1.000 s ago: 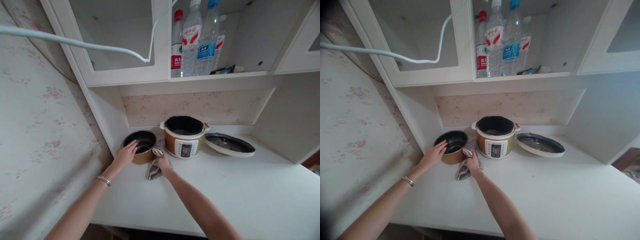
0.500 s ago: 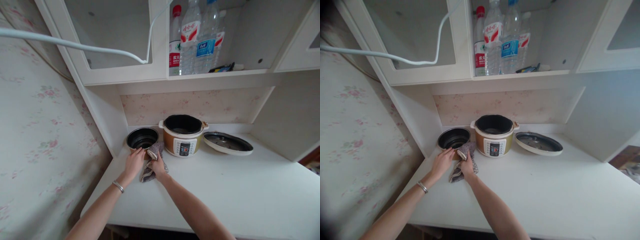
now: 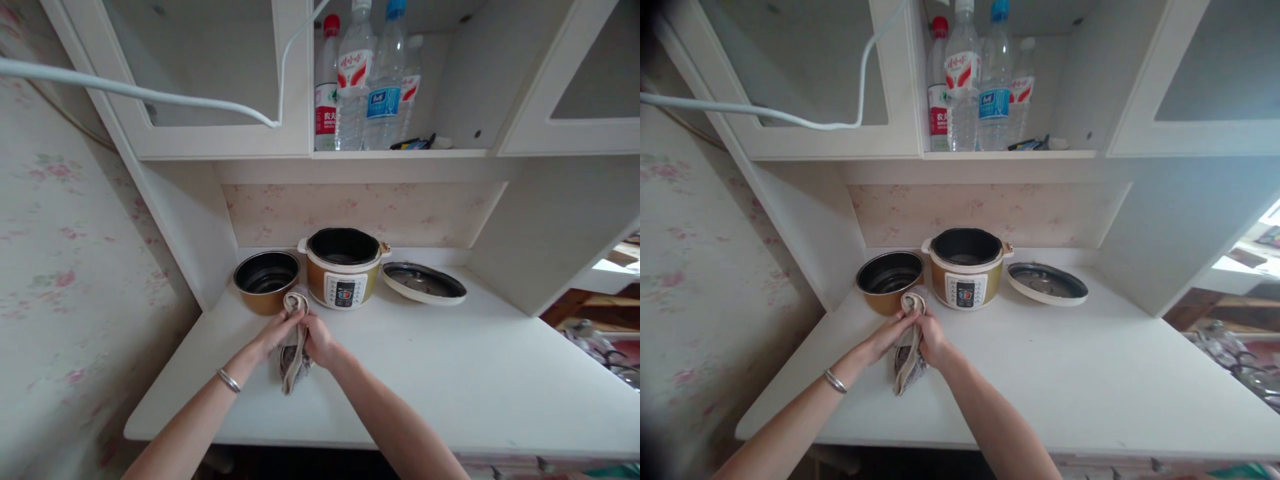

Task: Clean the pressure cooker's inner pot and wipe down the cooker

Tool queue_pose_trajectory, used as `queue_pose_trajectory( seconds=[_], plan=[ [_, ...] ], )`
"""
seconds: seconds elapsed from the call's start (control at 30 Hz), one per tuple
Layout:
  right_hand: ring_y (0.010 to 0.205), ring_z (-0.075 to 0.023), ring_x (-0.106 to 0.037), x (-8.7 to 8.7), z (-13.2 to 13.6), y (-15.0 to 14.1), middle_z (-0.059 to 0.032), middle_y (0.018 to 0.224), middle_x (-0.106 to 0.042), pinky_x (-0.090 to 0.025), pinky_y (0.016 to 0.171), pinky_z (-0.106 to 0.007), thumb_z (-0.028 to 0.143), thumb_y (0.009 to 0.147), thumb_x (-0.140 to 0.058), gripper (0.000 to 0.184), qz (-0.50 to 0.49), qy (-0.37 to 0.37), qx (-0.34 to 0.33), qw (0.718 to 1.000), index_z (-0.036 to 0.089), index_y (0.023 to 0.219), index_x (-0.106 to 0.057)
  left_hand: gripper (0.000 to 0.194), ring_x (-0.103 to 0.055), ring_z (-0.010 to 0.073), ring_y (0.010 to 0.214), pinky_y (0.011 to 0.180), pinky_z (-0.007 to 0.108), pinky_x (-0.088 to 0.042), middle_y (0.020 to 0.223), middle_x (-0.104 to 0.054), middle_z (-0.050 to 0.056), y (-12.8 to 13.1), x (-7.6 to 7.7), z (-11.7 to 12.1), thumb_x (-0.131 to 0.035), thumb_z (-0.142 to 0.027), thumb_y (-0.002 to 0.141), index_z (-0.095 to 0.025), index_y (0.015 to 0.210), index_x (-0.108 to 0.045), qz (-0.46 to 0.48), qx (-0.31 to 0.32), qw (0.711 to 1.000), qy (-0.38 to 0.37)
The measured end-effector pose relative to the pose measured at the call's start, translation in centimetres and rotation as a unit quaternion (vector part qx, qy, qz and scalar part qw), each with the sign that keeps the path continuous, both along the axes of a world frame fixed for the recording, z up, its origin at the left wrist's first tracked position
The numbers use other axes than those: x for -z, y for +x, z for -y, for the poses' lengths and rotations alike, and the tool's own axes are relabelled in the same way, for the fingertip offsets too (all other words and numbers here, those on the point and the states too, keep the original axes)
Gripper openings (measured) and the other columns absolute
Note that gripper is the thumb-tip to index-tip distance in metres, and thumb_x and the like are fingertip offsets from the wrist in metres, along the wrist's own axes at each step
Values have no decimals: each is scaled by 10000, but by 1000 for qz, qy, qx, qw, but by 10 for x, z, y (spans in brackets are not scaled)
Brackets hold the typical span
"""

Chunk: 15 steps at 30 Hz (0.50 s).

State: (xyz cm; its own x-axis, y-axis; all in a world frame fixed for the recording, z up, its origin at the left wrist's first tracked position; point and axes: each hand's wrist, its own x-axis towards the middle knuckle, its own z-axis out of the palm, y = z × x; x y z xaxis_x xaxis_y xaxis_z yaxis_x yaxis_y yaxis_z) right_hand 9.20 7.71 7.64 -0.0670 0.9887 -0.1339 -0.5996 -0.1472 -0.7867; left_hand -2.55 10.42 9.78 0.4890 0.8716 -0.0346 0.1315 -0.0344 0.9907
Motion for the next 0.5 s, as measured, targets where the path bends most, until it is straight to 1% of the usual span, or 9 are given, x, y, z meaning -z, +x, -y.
queue_pose_trajectory(
  seconds=[0.07, 0.13, 0.2, 0.27, 0.3, 0.37, 0.4, 0.43, 0.5],
  plan=[
    [764, -176, -632, -14, 12, 14, -12, 909, -685, -510, 719, -294, 222, 706, -574, 558, -36, 8, -32, 999, 227, 1262, -521, 499, -627, 237, 1130, 948, 357, -513, 1197, -673, 116, 18, 0, 11, -569, -497, 883, -185, 1272, -546, 56, -13, 997, -58],
    [804, -181, -636, -24, 22, 34, -18, 955, -688, -511, 748, -307, 266, 745, -571, 556, -26, -3, -56, 998, 240, 1297, -512, 531, -650, 237, 1089, 917, 353, -529, 1189, -675, 124, 35, 2, 18, -642, -463, 843, -184, 1276, -513, 104, -50, 990, -85],
    [835, -189, -635, -31, 30, 56, -35, 994, -687, -512, 760, -318, 351, 795, -563, 509, -3, -21, -79, 997, 229, 1289, -540, 564, -675, 235, 1033, 873, 354, -549, 1180, -678, 124, 50, 4, 21, -691, -415, 812, -195, 1288, -483, 140, -65, 983, -104],
    [862, -180, -633, -36, 37, 79, -46, 1061, -677, -509, 767, -306, 408, 829, -556, 466, 2, -25, -103, 994, 222, 1256, -582, 541, -700, 235, 956, 805, 355, -571, 1145, -693, 121, 62, 3, 21, -705, -348, 796, -197, 1271, -494, 150, -57, 979, -126],
    [886, -174, -633, -38, 39, 91, -48, 1107, -666, -507, 775, -299, 411, 837, -564, 441, 0, -24, -115, 993, 220, 1233, -602, 498, -711, 236, 902, 759, 354, -580, 1099, -710, 118, 67, 2, 20, -701, -310, 790, -190, 1240, -522, 140, -57, 979, -137],
    [943, -173, -637, -39, 44, 114, -51, 1206, -634, -504, 805, -303, 395, 840, -591, 396, 2, -21, -132, 991, 223, 1195, -627, 385, -721, 234, 794, 683, 347, -585, 984, -738, 106, 74, -7, 16, -671, -242, 779, -169, 1148, -591, 96, -69, 982, -149],
    [961, -180, -642, -38, 47, 125, -57, 1243, -620, -504, 820, -317, 397, 842, -597, 385, 8, -19, -131, 991, 221, 1183, -630, 332, -720, 233, 758, 665, 344, -585, 933, -745, 101, 76, -14, 12, -650, -224, 778, -158, 1102, -619, 72, -76, 983, -149],
    [963, -191, -650, -36, 49, 137, -69, 1263, -612, -503, 831, -334, 411, 845, -598, 384, 20, -18, -125, 992, 216, 1174, -630, 294, -720, 233, 740, 661, 344, -586, 896, -748, 98, 77, -23, 8, -630, -217, 782, -151, 1068, -640, 53, -80, 985, -143],
    [910, -200, -670, -26, 55, 164, -97, 1232, -634, -503, 822, -348, 447, 840, -599, 391, 54, -18, -81, 995, 198, 1140, -634, 261, -722, 235, 736, 678, 349, -589, 859, -750, 97, 79, -49, -2, -599, -220, 794, -142, 1035, -663, 33, -86, 989, -112]
  ],
)
